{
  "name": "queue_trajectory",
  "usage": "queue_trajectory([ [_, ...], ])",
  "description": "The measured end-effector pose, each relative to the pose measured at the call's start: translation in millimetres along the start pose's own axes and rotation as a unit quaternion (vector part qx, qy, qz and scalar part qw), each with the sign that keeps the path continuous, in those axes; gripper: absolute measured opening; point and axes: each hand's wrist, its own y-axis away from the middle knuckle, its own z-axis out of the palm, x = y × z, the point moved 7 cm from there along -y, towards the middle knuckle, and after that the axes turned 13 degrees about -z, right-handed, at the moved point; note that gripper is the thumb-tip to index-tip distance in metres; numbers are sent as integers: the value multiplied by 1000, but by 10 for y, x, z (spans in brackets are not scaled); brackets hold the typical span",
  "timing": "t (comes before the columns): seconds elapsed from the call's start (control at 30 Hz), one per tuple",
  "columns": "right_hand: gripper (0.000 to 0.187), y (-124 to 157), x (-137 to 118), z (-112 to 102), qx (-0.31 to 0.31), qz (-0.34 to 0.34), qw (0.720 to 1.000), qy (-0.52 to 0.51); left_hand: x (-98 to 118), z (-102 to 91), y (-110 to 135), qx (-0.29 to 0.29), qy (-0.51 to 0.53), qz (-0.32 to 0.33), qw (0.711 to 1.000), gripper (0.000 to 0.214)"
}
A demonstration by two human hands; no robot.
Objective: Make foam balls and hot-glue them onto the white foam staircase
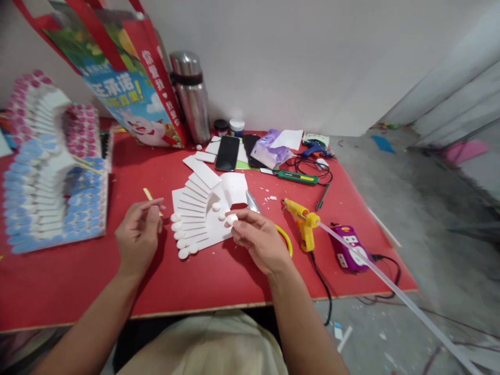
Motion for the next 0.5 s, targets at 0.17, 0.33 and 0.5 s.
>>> queue_trajectory([
  [0.17,19,97,36,143,-40,79,983,-159,466,78,239,6,-69,157,985,21],
  [0.33,21,104,57,218,-39,95,973,-206,795,446,426,-146,-72,222,961,25],
  [0.5,25,136,84,241,-37,105,968,-225,908,723,578,-213,-55,295,930,32],
])
